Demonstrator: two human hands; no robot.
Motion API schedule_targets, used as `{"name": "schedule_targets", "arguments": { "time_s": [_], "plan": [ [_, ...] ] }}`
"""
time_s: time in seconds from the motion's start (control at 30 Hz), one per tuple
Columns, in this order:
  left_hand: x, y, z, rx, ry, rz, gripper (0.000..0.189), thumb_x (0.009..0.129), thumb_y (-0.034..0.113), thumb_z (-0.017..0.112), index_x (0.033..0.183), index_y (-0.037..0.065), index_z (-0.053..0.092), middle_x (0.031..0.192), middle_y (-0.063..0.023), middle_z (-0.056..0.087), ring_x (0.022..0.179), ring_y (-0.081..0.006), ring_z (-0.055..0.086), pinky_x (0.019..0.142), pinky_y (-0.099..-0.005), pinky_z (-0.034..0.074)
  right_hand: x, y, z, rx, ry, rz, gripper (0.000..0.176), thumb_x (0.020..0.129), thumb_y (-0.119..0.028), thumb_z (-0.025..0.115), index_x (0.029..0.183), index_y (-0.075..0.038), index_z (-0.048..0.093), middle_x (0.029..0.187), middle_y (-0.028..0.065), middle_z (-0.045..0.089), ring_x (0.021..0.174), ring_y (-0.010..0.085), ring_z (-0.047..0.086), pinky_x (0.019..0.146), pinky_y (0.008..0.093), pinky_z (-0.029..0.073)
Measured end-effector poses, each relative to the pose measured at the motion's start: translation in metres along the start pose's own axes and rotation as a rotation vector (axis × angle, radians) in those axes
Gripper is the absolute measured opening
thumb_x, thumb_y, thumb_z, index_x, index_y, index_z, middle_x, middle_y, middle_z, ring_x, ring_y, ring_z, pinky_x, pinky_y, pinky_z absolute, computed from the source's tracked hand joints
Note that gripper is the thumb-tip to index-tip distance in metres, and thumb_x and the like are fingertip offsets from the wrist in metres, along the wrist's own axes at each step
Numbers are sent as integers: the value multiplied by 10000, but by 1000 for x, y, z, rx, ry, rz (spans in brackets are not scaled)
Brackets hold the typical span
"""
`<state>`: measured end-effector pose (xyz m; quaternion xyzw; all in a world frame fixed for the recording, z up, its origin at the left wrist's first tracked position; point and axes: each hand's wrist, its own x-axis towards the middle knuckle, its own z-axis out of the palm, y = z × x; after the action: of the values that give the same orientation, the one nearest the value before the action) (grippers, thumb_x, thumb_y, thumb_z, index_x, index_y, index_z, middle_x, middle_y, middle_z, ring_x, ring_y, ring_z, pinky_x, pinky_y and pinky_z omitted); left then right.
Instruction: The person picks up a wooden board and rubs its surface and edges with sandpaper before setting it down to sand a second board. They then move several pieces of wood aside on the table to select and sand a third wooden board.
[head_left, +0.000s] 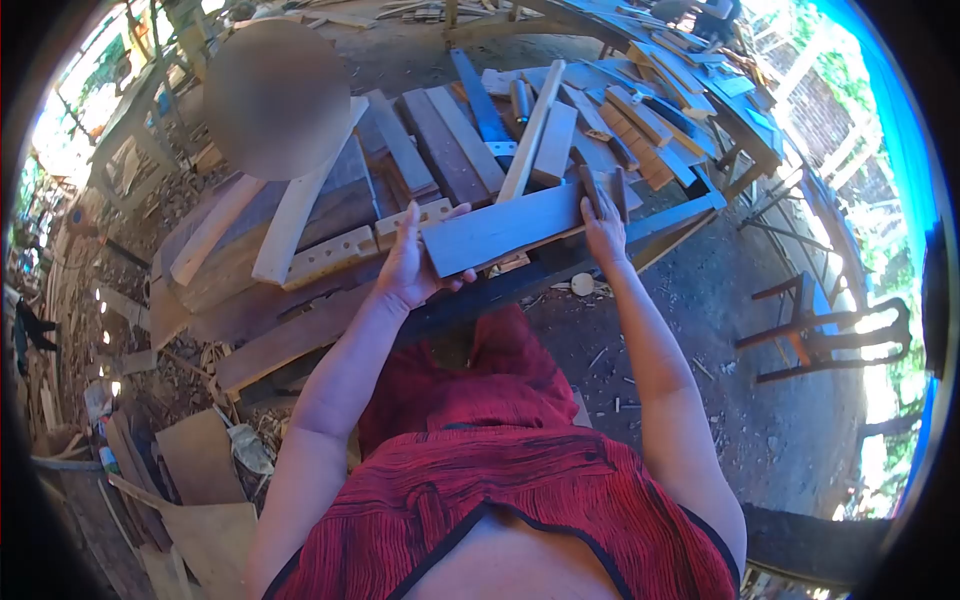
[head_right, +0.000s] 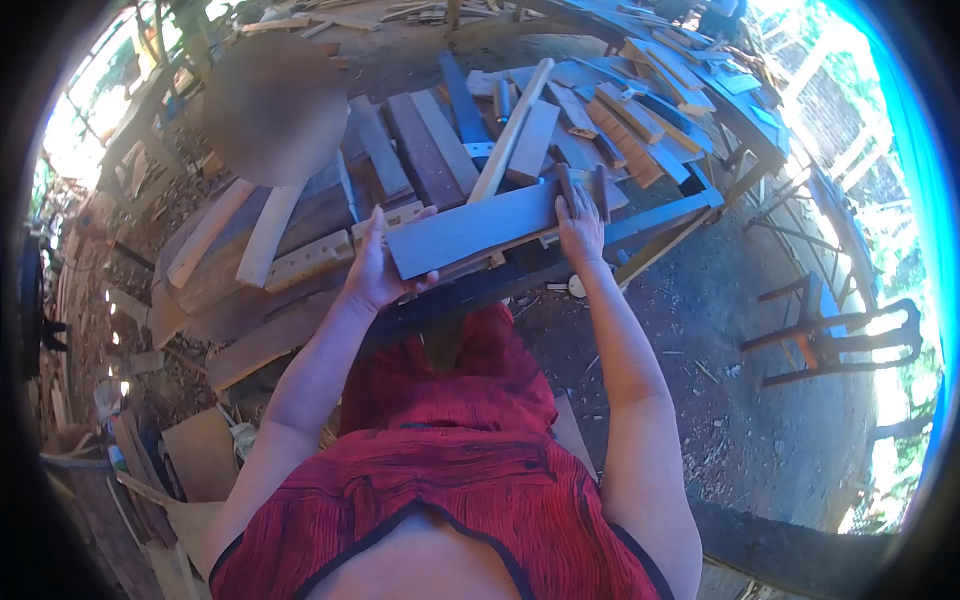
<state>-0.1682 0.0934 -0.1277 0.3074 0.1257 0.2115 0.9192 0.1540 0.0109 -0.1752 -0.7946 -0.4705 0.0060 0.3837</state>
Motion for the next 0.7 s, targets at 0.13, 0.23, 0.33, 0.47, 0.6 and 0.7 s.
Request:
{"name": "schedule_targets", "arguments": {
  "time_s": [0.13, 0.23, 0.33, 0.47, 0.6, 0.7],
  "plan": [
    [4, -8, -12, 141, 58, 79, 794, 898, 713, 277, 1406, 116, 406, 1104, -125, 614, 710, -232, 620, 545, -314, 503, -30, -23, 31, -136, 44, -47, 530, 967, -432, 404, 1395, -122, 447, 1425, 94, 449, 1361, 274, 334, 1134, 482, 128],
    [8, -10, -15, 171, 89, 94, 808, 891, 721, 289, 1392, 99, 410, 1091, -130, 623, 725, -229, 634, 557, -315, 510, -57, -63, 29, -88, -1, -101, 545, 968, -435, 402, 1391, -95, 444, 1422, 96, 451, 1355, 289, 339, 1128, 476, 158],
    [12, -16, -26, 156, 150, 103, 788, 893, 717, 304, 1333, 82, 459, 1082, -125, 626, 769, -228, 646, 566, -327, 519, -90, -114, 29, -84, -64, -298, 501, 921, -349, 530, 1357, -104, 488, 1411, 108, 460, 1309, 304, 404, 1106, 491, 220],
    [20, -24, -15, -19, 343, 236, 768, 927, 670, 285, 1344, 48, 455, 1124, -119, 610, 848, -221, 634, 672, -366, 537, -124, -162, 26, 31, -139, -574, 513, 856, -294, 626, 1329, -129, 518, 1375, 106, 490, 1270, 302, 446, 1089, 490, 252],
    [8, -19, -17, 85, 360, 140, 729, 949, 621, 309, 1338, 21, 455, 1069, -126, 632, 811, -217, 649, 599, -333, 523, -96, -125, 12, -64, -125, -560, 479, 843, -242, 623, 1305, -137, 546, 1311, 100, 543, 1234, 295, 475, 1086, 479, 257],
    [7, -16, -25, 290, 42, 178, 692, 964, 579, 323, 1336, 11, 458, 1003, -137, 648, 726, -215, 651, 525, -298, 493, -54, -32, 17, -112, 39, -241, 404, 937, -314, 514, 1302, -143, 550, 1323, 98, 540, 1275, 276, 440, 1075, 509, 250]
  ]
}}
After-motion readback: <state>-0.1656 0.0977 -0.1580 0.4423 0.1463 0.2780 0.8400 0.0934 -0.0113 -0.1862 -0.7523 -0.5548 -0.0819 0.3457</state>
